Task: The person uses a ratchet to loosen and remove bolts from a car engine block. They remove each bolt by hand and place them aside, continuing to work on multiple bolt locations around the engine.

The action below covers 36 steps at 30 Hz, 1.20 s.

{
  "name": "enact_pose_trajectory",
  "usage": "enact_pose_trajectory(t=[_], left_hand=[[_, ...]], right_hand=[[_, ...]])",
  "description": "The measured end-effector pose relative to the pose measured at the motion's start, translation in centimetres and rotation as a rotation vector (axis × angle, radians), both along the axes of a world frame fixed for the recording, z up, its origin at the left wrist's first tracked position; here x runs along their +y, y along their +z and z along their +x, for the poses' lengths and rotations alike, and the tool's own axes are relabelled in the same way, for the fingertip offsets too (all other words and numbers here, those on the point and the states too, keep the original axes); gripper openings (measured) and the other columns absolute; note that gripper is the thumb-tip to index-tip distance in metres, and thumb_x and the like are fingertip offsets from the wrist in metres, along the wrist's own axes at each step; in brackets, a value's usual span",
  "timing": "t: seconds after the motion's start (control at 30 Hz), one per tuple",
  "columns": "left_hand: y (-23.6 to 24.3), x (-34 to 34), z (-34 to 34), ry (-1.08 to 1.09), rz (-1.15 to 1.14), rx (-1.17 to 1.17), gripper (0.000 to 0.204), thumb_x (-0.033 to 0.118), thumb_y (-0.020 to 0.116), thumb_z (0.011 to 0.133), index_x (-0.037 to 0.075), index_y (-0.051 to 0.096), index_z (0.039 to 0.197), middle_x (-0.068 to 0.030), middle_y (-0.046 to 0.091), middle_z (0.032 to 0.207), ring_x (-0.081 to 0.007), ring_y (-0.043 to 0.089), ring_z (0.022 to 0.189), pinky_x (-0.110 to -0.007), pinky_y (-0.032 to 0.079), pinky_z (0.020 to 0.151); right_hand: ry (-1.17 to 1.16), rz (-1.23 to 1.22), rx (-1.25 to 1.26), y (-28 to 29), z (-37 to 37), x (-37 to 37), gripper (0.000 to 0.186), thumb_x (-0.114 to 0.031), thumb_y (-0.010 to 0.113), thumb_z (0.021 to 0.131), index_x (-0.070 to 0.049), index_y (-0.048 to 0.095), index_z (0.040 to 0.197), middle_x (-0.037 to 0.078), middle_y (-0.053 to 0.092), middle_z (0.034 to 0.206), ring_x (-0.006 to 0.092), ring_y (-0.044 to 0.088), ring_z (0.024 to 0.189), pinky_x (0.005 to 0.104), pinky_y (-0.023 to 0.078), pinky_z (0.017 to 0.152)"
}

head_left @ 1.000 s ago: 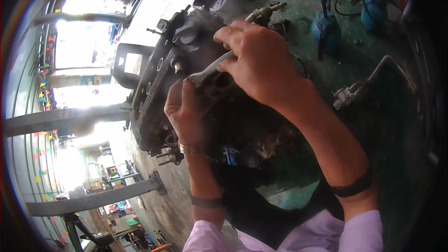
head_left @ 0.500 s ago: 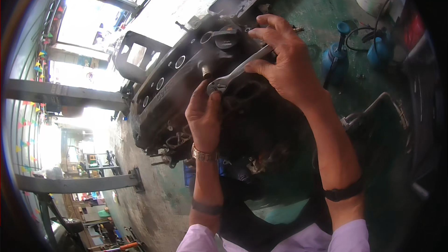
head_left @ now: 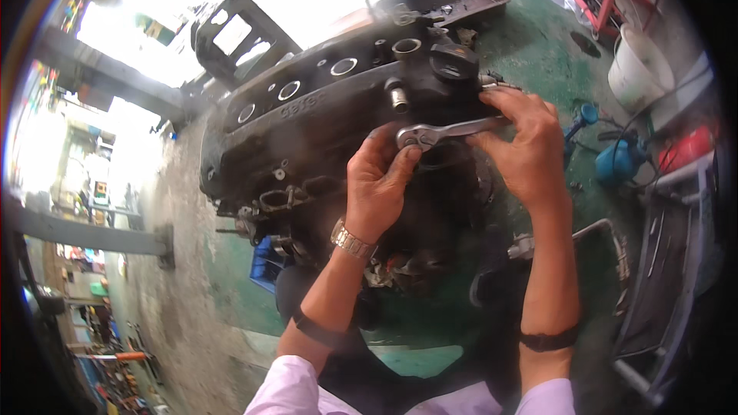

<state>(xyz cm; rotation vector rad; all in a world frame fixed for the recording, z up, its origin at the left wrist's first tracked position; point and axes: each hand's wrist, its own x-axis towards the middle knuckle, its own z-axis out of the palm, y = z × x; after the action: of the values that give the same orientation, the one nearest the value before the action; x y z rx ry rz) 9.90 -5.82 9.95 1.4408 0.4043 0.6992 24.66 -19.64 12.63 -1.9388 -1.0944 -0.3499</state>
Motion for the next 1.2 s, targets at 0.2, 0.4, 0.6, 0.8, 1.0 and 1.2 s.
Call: enact_pose_trajectory(t=[0.2, 0.4, 0.6, 0.8, 1.0, 1.2], left_hand=[[0.7, 0.6, -1.5, 0.054, -0.062, 0.0, 0.028, 0.007, 0.067, 0.089, -0.002, 0.058, 0.114, 0.0017, 0.062, 0.08, -0.0013, 0.05, 0.069, -0.018, 0.041, 0.059], [1.2, 2.9, -4.6, 0.123, -0.028, 0.019, 0.021, 0.011, 0.066, 0.091, 0.001, 0.062, 0.11, 0.0038, 0.064, 0.077, 0.002, 0.044, 0.056, -0.015, 0.033, 0.048], [0.4, 3.6, -5.7, 0.149, -0.082, -0.011, 0.022, 0.011, 0.067, 0.091, 0.0, 0.063, 0.109, 0.0048, 0.06, 0.075, 0.0003, 0.043, 0.058, -0.017, 0.033, 0.05], [-0.6, 4.1, -6.1, 0.159, -0.128, -0.013, 0.015, 0.004, 0.065, 0.088, -0.004, 0.063, 0.101, 0.0005, 0.061, 0.073, -0.003, 0.051, 0.065, -0.021, 0.042, 0.058], [-0.6, 3.8, -6.2, 0.141, -0.192, -0.046, 0.013, 0.003, 0.065, 0.088, -0.004, 0.062, 0.099, 0.0013, 0.06, 0.071, -0.0024, 0.049, 0.063, -0.021, 0.041, 0.055], [-1.0, 3.3, -6.1, 0.127, -0.219, -0.058, 0.013, 0.003, 0.065, 0.087, -0.004, 0.062, 0.098, 0.0026, 0.058, 0.068, -0.0022, 0.048, 0.061, -0.021, 0.039, 0.053]], right_hand=[[-0.051, -0.136, -0.098, 0.2, -1.4, 0.5, 0.022, -0.006, 0.07, 0.066, -0.006, 0.069, 0.088, 0.015, 0.064, 0.114, 0.0326, 0.058, 0.103, 0.0398, 0.043, 0.09], [-0.01, -0.126, -0.005, -0.3, -2.6, 1.3, 0.018, 0.0, 0.069, 0.067, -0.004, 0.065, 0.084, 0.017, 0.058, 0.119, 0.0334, 0.063, 0.091, 0.0414, 0.05, 0.079], [-0.004, -0.192, -0.014, -0.9, -2.7, 1.0, 0.021, 0.006, 0.068, 0.072, -0.001, 0.06, 0.091, 0.016, 0.057, 0.117, 0.0264, 0.067, 0.087, 0.0341, 0.052, 0.076], [0.096, -0.25, 0.14, -0.8, -3.2, 0.0, 0.02, 0.007, 0.066, 0.079, 0.001, 0.056, 0.095, 0.008, 0.061, 0.103, 0.0108, 0.062, 0.081, 0.0236, 0.048, 0.073], [0.146, -0.056, 0.607, -0.8, -5.5, 0.7, 0.019, 0.002, 0.065, 0.087, 0.0, 0.055, 0.103, 0.0, 0.061, 0.084, 0.0056, 0.053, 0.069, 0.0183, 0.041, 0.063], [0.182, -0.052, 0.939, -0.4, -8.4, 2.1, 0.016, -0.011, 0.059, 0.095, -0.004, 0.054, 0.109, 0.002, 0.057, 0.069, 0.0074, 0.049, 0.052, 0.0202, 0.037, 0.043]])
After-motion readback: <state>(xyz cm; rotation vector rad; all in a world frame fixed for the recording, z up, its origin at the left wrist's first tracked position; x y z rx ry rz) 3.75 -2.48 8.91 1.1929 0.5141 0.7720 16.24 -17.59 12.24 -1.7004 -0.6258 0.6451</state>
